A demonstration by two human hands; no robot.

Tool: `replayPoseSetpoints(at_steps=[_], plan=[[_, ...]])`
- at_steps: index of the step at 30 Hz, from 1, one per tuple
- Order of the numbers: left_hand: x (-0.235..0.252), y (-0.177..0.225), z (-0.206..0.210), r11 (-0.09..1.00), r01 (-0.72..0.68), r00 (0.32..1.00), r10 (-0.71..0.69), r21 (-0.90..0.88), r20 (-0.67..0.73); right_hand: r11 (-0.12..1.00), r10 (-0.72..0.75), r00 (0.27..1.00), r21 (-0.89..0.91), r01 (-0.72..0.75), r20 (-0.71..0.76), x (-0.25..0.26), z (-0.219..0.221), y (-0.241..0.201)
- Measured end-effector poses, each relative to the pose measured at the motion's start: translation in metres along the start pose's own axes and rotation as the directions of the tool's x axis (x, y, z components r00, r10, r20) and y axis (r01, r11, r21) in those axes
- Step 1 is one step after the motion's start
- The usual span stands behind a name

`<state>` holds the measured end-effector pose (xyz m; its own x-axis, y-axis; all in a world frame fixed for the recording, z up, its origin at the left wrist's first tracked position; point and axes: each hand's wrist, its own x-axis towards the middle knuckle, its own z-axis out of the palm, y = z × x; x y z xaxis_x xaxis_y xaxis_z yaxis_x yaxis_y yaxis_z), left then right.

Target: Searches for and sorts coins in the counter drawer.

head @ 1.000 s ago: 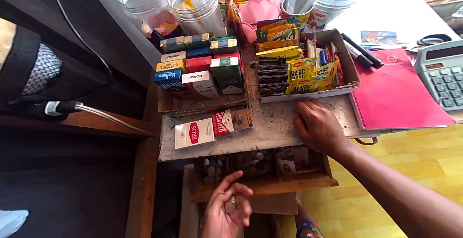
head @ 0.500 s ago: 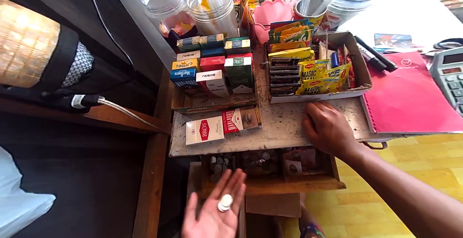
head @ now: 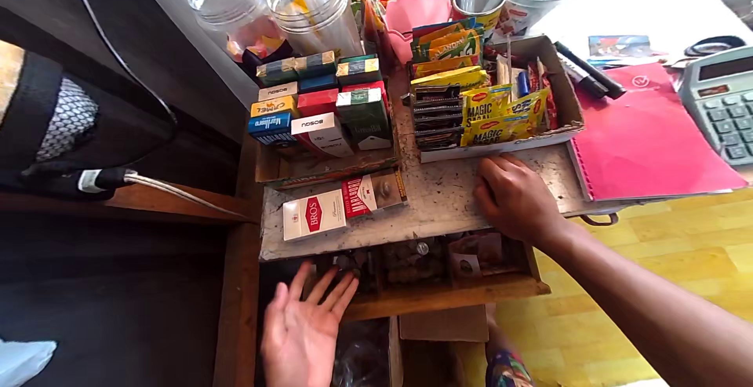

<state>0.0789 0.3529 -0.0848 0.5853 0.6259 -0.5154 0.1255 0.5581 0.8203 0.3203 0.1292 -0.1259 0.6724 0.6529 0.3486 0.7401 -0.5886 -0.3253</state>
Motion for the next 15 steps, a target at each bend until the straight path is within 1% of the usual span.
replayPoseSetpoints(at_steps=[2,3,5,6,8,10,11,13,15], plan=[[-0.013,-0.007,-0.002,0.966,-0.082,0.996,0.075,0.246,0.037,1.000,-0.005,1.000,0.004,0.005,-0.006,0.001,0.000,0.000],[-0.021,-0.012,0.002,0.936,-0.103,0.993,0.080,0.336,0.083,1.000,-0.007,1.000,0.005,0.007,-0.010,0.001,0.000,0.000],[-0.036,-0.026,0.014,0.859,-0.140,0.971,0.021,0.493,0.239,1.000,-0.008,1.000,0.007,0.008,-0.009,0.001,-0.001,-0.001],[-0.040,-0.035,0.023,0.786,-0.188,0.953,0.001,0.589,0.303,1.000,-0.007,1.000,0.009,0.007,-0.004,0.000,-0.001,-0.001],[-0.043,-0.054,0.042,0.570,-0.338,0.917,0.023,0.749,0.397,1.000,-0.007,1.000,0.008,0.007,0.001,0.000,0.000,-0.001],[-0.045,-0.069,0.059,0.353,-0.435,0.893,0.052,0.828,0.447,1.000,-0.005,1.000,0.006,0.005,0.004,0.001,-0.001,0.000],[-0.047,-0.074,0.066,0.281,-0.450,0.888,0.041,0.848,0.458,1.000,-0.005,1.000,0.007,0.005,0.004,0.001,-0.001,0.000],[-0.050,-0.079,0.075,0.206,-0.461,0.881,-0.014,0.863,0.473,1.000,-0.004,1.000,0.014,0.004,0.006,0.001,-0.001,-0.001],[-0.058,-0.079,0.084,0.122,-0.459,0.869,-0.148,0.880,0.473,1.000,0.002,1.000,0.018,-0.002,0.007,0.001,-0.001,-0.001]])
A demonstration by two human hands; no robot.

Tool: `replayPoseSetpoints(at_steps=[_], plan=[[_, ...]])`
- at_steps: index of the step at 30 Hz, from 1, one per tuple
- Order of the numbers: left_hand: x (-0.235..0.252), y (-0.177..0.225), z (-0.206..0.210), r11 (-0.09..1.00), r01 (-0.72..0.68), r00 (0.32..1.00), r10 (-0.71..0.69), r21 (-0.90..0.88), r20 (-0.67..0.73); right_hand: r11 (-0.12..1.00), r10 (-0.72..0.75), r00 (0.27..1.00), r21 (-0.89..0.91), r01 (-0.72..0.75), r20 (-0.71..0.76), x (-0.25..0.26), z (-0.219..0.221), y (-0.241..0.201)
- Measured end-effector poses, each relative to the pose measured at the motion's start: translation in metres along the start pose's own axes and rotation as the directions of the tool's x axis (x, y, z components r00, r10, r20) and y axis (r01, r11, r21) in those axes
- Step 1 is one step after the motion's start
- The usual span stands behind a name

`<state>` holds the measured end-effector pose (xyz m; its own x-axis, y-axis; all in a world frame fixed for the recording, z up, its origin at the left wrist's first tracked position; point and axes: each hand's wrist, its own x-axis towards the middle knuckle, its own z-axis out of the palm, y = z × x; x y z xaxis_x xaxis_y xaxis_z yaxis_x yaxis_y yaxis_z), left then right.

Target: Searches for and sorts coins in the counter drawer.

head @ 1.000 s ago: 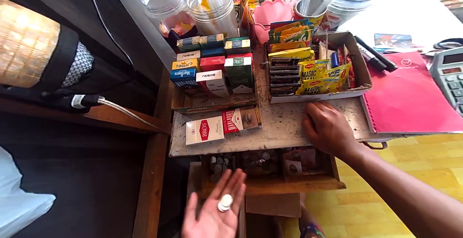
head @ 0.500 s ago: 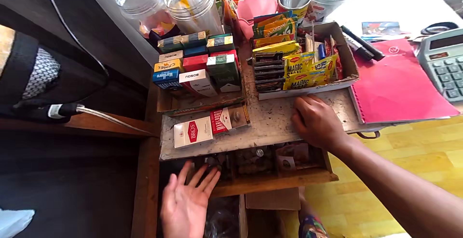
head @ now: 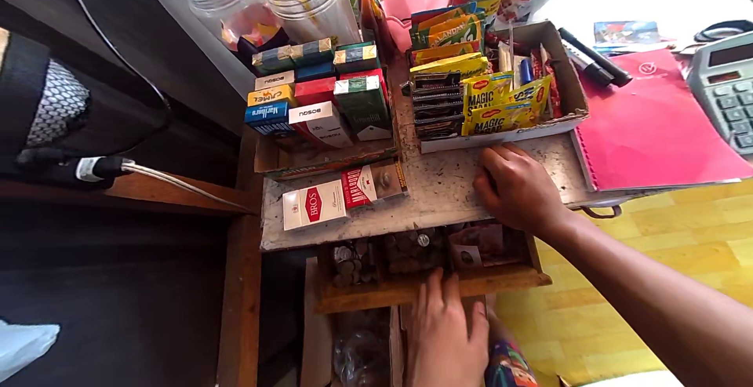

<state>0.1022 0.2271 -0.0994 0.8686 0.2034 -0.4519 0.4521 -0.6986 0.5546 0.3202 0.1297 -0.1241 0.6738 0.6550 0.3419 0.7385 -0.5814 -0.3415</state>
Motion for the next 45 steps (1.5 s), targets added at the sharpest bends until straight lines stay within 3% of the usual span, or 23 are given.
replayPoseSetpoints(at_steps=[2,5,13,20,23,28,30,38,45], plan=[[-0.007,0.007,0.009,0.992,-0.035,0.998,0.029,0.120,0.050,1.000,0.009,1.000,0.007,-0.009,0.006,0.000,-0.001,-0.001],[-0.017,0.002,0.025,0.973,-0.108,0.994,0.112,0.202,-0.010,1.000,0.009,1.000,-0.004,-0.009,0.010,0.000,-0.002,-0.001],[-0.028,-0.017,0.054,0.965,-0.180,0.962,0.213,0.191,-0.172,1.000,0.004,1.000,0.000,-0.004,0.013,0.001,-0.002,-0.001],[-0.004,-0.015,0.026,0.972,-0.175,0.965,0.201,0.155,-0.171,1.000,0.011,0.999,0.008,-0.011,0.031,0.001,-0.004,-0.001],[0.024,-0.018,0.008,0.998,-0.054,0.976,0.063,0.044,-0.210,1.000,0.013,0.999,0.009,-0.013,0.030,0.002,-0.004,0.000],[0.072,-0.023,-0.010,0.956,0.292,0.942,-0.286,0.009,-0.177,1.000,0.016,0.999,-0.003,-0.016,0.034,0.002,-0.004,-0.001],[0.077,-0.026,-0.005,0.946,0.319,0.938,-0.307,0.054,-0.163,1.000,0.022,0.999,0.003,-0.022,0.034,0.002,-0.004,-0.001],[0.061,-0.024,0.010,0.977,0.205,0.971,-0.195,0.056,-0.140,1.000,0.028,0.999,0.004,-0.028,0.037,0.002,-0.005,-0.002],[0.080,-0.029,-0.003,0.953,0.302,0.941,-0.296,0.012,-0.166,1.000,0.023,0.999,0.000,-0.023,0.027,0.001,-0.004,-0.002]])
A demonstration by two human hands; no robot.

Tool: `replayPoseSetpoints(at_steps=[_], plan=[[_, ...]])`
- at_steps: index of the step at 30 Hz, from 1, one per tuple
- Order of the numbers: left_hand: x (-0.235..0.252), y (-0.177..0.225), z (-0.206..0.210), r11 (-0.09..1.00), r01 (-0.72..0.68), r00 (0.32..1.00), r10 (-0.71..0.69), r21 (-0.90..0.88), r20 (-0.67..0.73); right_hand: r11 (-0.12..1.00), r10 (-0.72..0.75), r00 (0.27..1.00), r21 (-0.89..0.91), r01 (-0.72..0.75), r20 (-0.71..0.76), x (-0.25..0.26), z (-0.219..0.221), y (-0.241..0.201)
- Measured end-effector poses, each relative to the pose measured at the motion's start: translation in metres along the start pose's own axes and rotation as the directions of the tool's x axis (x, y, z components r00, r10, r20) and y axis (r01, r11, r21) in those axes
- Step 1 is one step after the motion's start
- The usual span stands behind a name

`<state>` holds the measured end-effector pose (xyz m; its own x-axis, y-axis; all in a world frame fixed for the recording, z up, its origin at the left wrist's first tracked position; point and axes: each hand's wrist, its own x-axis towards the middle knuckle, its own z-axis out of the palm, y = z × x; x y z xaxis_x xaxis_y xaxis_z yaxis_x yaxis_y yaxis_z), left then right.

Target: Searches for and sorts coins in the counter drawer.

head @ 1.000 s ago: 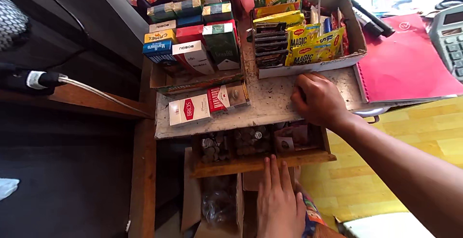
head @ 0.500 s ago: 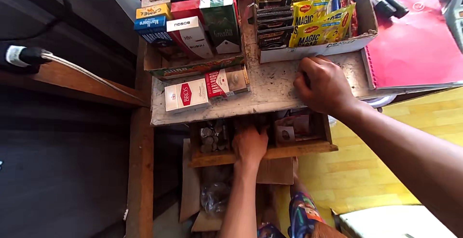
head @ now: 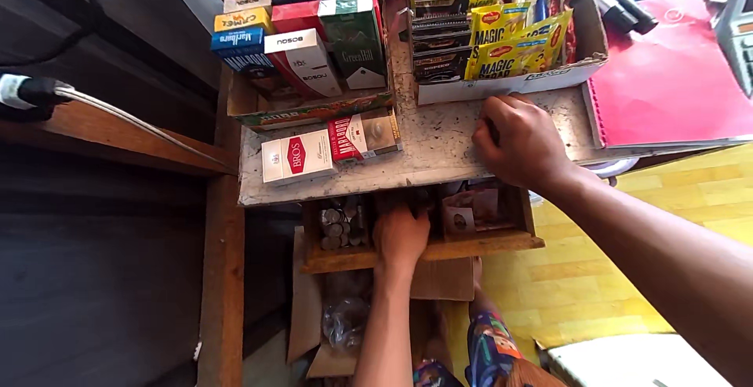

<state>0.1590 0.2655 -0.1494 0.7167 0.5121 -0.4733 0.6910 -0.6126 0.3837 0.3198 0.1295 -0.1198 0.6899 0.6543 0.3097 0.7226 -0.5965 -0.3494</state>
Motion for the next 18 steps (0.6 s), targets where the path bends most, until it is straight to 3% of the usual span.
replayPoseSetpoints(at_steps=[7,14,18], plan=[[-0.016,0.011,-0.001,0.994,-0.112,0.992,0.112,-0.006,0.054,1.000,0.002,1.000,0.006,-0.002,0.003,0.000,0.001,0.000],[-0.018,0.007,0.002,0.996,-0.088,0.996,0.089,-0.026,0.031,1.000,0.000,1.000,0.018,-0.001,0.004,0.001,0.000,-0.001],[-0.014,0.007,-0.001,0.997,-0.007,0.999,0.010,-0.073,0.039,1.000,0.008,1.000,0.020,-0.008,0.015,0.001,-0.002,-0.001]])
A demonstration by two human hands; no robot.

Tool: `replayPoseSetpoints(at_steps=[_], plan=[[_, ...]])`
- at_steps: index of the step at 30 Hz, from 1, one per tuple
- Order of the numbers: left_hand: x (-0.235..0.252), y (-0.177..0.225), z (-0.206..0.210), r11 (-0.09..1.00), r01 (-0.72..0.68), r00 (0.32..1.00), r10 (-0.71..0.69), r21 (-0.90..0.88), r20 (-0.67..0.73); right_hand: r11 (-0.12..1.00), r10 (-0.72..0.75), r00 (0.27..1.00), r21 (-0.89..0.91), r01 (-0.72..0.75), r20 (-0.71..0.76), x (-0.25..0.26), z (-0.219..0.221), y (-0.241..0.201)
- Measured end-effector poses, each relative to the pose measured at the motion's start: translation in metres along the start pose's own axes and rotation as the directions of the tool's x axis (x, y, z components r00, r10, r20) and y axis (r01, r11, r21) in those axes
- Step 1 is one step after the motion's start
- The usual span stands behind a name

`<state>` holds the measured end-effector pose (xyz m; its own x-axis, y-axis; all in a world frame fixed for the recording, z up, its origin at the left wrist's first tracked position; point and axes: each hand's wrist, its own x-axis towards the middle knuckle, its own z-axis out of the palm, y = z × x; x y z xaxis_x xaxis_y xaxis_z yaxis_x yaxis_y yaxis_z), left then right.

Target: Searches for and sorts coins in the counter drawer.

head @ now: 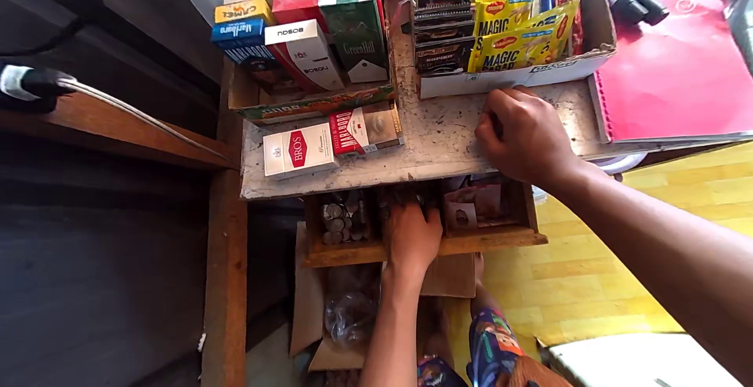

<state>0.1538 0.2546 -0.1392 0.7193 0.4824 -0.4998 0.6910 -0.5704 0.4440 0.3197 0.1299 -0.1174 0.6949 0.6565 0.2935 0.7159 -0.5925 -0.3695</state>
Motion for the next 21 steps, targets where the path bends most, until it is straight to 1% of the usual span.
replayPoseSetpoints(at_steps=[3,6,10,13,21], plan=[[0.005,0.003,-0.003,0.999,0.040,0.999,-0.040,0.000,0.007,1.000,-0.006,1.000,-0.002,0.006,-0.004,0.000,0.001,0.001],[0.017,0.004,-0.006,0.995,0.083,0.995,-0.086,0.061,0.045,1.000,-0.004,1.000,0.001,0.004,-0.002,0.000,0.001,0.001],[0.013,0.005,-0.010,0.990,0.030,0.998,-0.037,0.137,0.048,1.000,-0.006,1.000,-0.010,0.006,-0.007,0.001,0.001,0.001],[0.008,0.006,-0.008,0.987,0.019,0.998,-0.028,0.162,0.059,1.000,-0.010,1.000,-0.015,0.009,-0.015,0.000,0.002,0.001],[0.008,0.003,-0.003,0.990,0.021,0.999,-0.026,0.138,0.038,1.000,-0.006,1.000,-0.013,0.006,-0.012,0.000,0.002,0.001]])
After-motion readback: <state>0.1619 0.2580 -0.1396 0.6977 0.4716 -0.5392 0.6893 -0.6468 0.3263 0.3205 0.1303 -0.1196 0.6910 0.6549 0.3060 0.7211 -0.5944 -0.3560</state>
